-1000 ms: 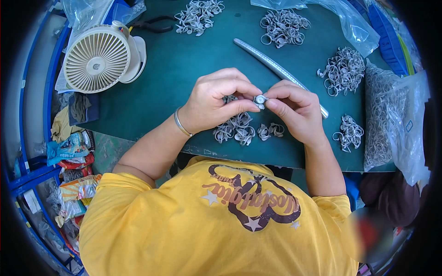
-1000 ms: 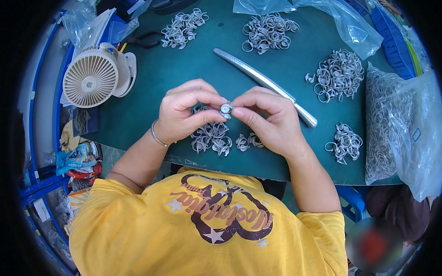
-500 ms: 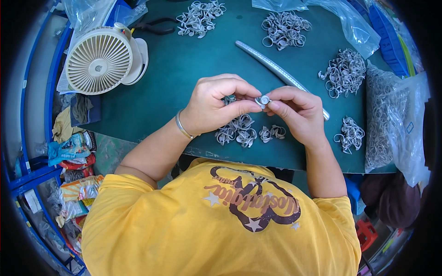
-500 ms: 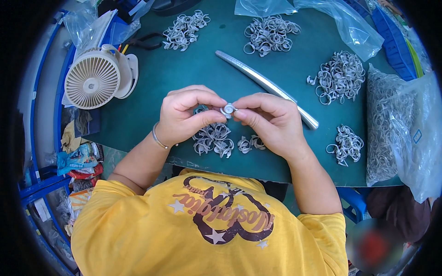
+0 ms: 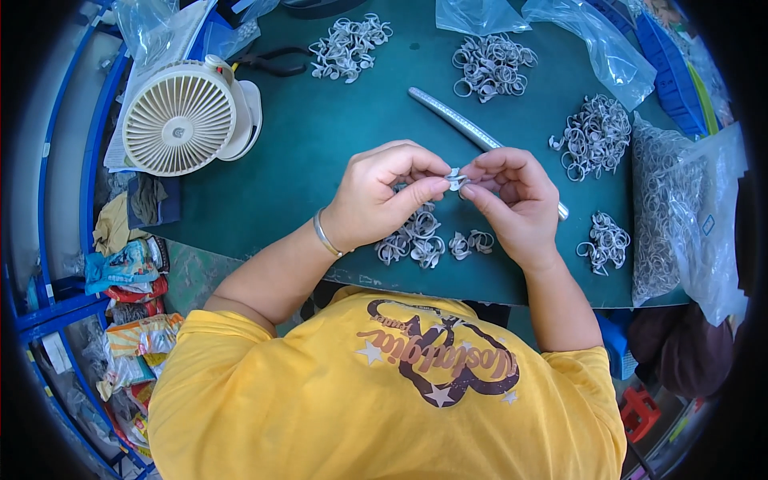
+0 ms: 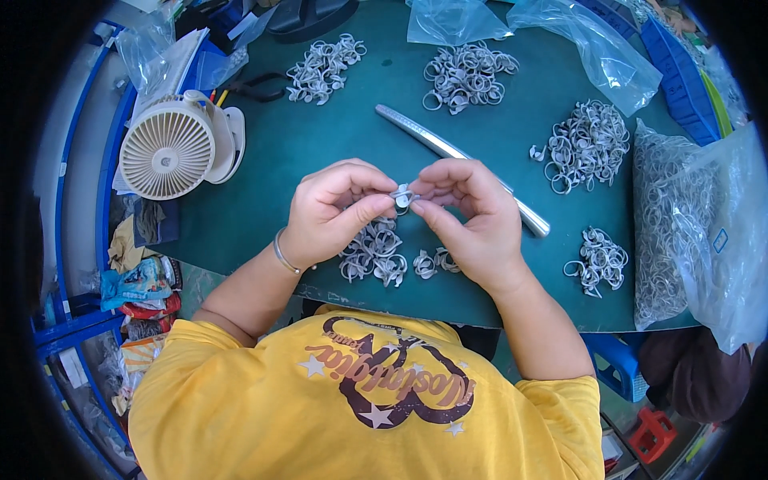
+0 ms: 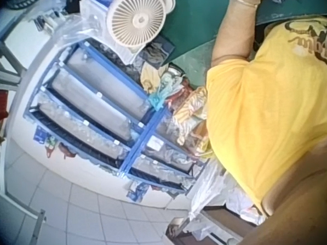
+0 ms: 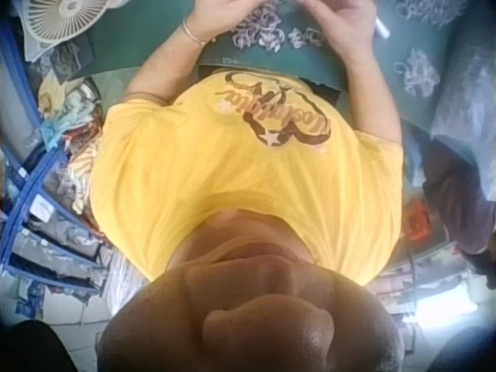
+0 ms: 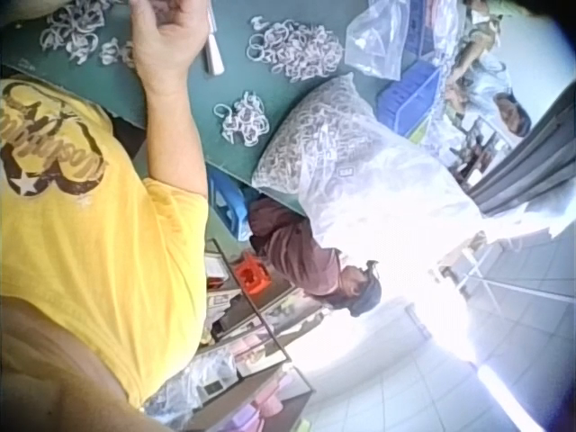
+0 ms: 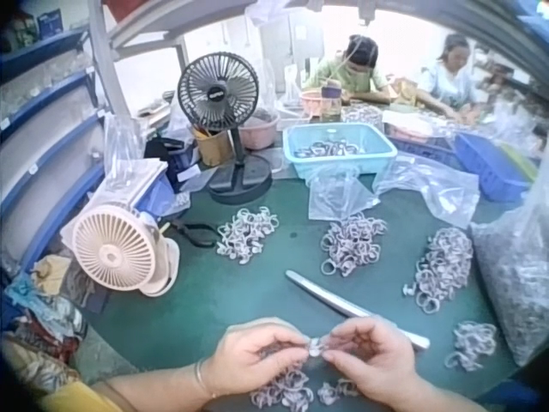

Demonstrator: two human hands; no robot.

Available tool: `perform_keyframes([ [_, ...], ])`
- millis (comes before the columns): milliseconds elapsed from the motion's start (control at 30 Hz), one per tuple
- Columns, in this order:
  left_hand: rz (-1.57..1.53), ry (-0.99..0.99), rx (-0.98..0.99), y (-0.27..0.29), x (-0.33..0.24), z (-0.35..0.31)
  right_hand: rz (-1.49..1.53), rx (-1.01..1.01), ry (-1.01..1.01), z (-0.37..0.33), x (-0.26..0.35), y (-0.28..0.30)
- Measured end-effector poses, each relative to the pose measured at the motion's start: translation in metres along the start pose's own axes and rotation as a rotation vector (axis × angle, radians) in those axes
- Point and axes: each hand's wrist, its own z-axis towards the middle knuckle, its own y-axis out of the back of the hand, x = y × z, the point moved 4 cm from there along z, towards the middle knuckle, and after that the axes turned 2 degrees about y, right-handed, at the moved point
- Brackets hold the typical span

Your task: The person sorts through a pile of metal keychain components, picking up individual metal rings and small metal charms, and then joins them together by hand.

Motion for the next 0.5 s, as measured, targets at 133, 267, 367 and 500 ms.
perform_keyframes([
  [133,-0.098,-0.013,0.004,0.002,0.003,0.0,-0.356,-0.011,0.24,0.001,0.005,-0.004],
  [267,-0.387,0.14,-0.024,-0.005,0.01,-0.002,-0.563,0.091,0.463,0.003,0.018,-0.007],
  [367,-0.191,0.233,-0.104,0.005,0.015,0.001,-0.586,0.062,0.425,0.005,0.02,-0.012],
  [500,0.728,-0.214,-0.443,0.072,-0.005,0.035,-0.853,0.25,0.301,0.008,0.021,-0.002],
])
